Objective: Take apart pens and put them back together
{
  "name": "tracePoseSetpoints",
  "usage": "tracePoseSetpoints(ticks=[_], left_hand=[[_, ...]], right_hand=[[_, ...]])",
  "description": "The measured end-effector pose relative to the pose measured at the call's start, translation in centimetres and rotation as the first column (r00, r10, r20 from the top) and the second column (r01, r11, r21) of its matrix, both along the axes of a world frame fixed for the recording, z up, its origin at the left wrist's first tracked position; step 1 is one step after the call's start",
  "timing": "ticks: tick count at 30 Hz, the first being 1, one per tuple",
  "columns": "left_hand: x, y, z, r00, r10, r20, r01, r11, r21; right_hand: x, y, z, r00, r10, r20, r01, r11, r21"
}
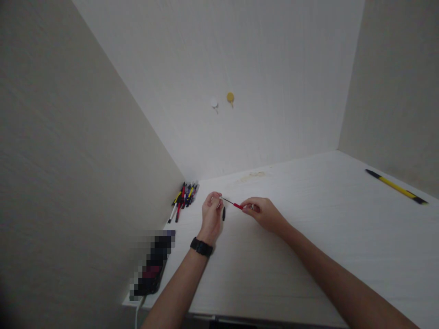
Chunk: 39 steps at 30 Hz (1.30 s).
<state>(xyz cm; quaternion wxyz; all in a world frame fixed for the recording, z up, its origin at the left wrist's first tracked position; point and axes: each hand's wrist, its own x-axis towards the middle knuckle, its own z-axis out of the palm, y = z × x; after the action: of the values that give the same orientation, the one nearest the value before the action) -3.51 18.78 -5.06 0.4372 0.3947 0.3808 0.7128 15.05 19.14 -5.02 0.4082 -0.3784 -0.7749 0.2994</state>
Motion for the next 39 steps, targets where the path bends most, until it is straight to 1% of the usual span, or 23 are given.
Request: tracePoseSetpoints(ticks=[4,7,9,11,16,20,22,23,24,25,26,27,29,30,31,32,33,34,35,37,39], left_hand=[[0.0,0.0,-0.2,0.999,0.001,-0.032,-0.001,1.0,0.001],[0.1,0.0,-0.3,0.989,-0.01,-0.144,0.007,1.0,-0.024],[0.2,-0.1,-0.4,0.971,-0.05,-0.233,0.039,0.998,-0.054],[0.3,-0.2,-0.3,0.954,-0.086,-0.287,0.069,0.995,-0.068],[0.3,-0.4,-0.4,0.94,-0.066,-0.334,0.061,0.998,-0.025],[0.3,-0.1,-0.7,0.922,-0.078,-0.379,0.084,0.996,0.0],[0.1,0.1,-0.9,0.919,-0.016,-0.395,0.025,1.0,0.018],[-0.1,0.2,-1.0,0.908,0.044,-0.417,-0.038,0.999,0.023],[-0.3,0.2,-1.0,0.878,0.114,-0.465,-0.117,0.993,0.023],[-0.6,0.2,-1.1,0.821,0.178,-0.543,-0.201,0.979,0.017],[-0.9,0.1,-1.1,0.729,0.219,-0.648,-0.279,0.96,0.01],[-1.1,-0.1,-1.2,0.609,0.228,-0.76,-0.34,0.941,0.011],[-1.3,-0.6,-1.4,0.332,0.18,-0.926,-0.406,0.913,0.032],[-1.2,-0.9,-1.5,0.205,0.146,-0.968,-0.421,0.906,0.048],[-1.1,-1.2,-1.6,0.1,0.115,-0.988,-0.429,0.901,0.062],[-1.0,-1.4,-1.7,0.019,0.091,-0.996,-0.435,0.897,0.073],[-0.9,-1.6,-1.8,-0.04,0.071,-0.997,-0.44,0.894,0.081],[-0.7,-1.7,-1.8,-0.079,0.053,-0.995,-0.438,0.895,0.083],[-0.7,-1.8,-1.8,-0.102,0.036,-0.994,-0.43,0.899,0.077],[-0.7,-1.8,-1.8,-0.11,0.007,-0.994,-0.401,0.915,0.051],[-0.8,-1.6,-1.9,-0.073,-0.003,-0.997,-0.349,0.937,0.023]], right_hand=[[0.0,0.0,-0.1,1.0,-0.006,0.006,0.006,1.0,0.003],[0.0,0.1,-0.2,1.0,-0.012,-0.002,0.012,1.0,0.008],[0.0,0.1,-0.3,1.0,-0.01,-0.011,0.011,1.0,0.014],[0.1,0.2,-0.3,1.0,-0.004,-0.017,0.005,1.0,0.012],[0.1,0.2,-0.5,1.0,-0.004,-0.021,0.004,1.0,0.002],[0.0,0.3,-0.5,0.999,-0.013,-0.035,0.013,1.0,-0.011],[0.1,0.3,-0.5,0.998,-0.031,-0.062,0.03,0.999,-0.016],[0.1,0.3,-0.5,0.995,-0.046,-0.085,0.045,0.999,-0.019],[0.1,0.3,-0.5,0.991,-0.066,-0.113,0.063,0.998,-0.024],[0.1,0.3,-0.5,0.986,-0.086,-0.146,0.083,0.996,-0.031],[0.2,0.3,-0.5,0.977,-0.109,-0.183,0.103,0.994,-0.043],[0.2,0.4,-0.5,0.966,-0.131,-0.222,0.121,0.991,-0.056],[0.2,0.6,-0.6,0.942,-0.162,-0.293,0.144,0.986,-0.081],[0.3,0.7,-0.6,0.931,-0.172,-0.322,0.15,0.984,-0.093],[0.3,0.8,-0.7,0.922,-0.181,-0.343,0.153,0.983,-0.105],[0.3,0.9,-0.8,0.916,-0.185,-0.356,0.154,0.981,-0.115],[0.3,1.0,-0.8,0.913,-0.187,-0.364,0.152,0.981,-0.123],[0.2,1.1,-0.8,0.911,-0.188,-0.367,0.15,0.98,-0.13],[0.2,1.1,-0.9,0.911,-0.189,-0.368,0.149,0.98,-0.134],[0.2,1.0,-0.9,0.914,-0.185,-0.362,0.145,0.98,-0.136],[0.2,1.0,-0.9,0.92,-0.177,-0.348,0.138,0.981,-0.135]])
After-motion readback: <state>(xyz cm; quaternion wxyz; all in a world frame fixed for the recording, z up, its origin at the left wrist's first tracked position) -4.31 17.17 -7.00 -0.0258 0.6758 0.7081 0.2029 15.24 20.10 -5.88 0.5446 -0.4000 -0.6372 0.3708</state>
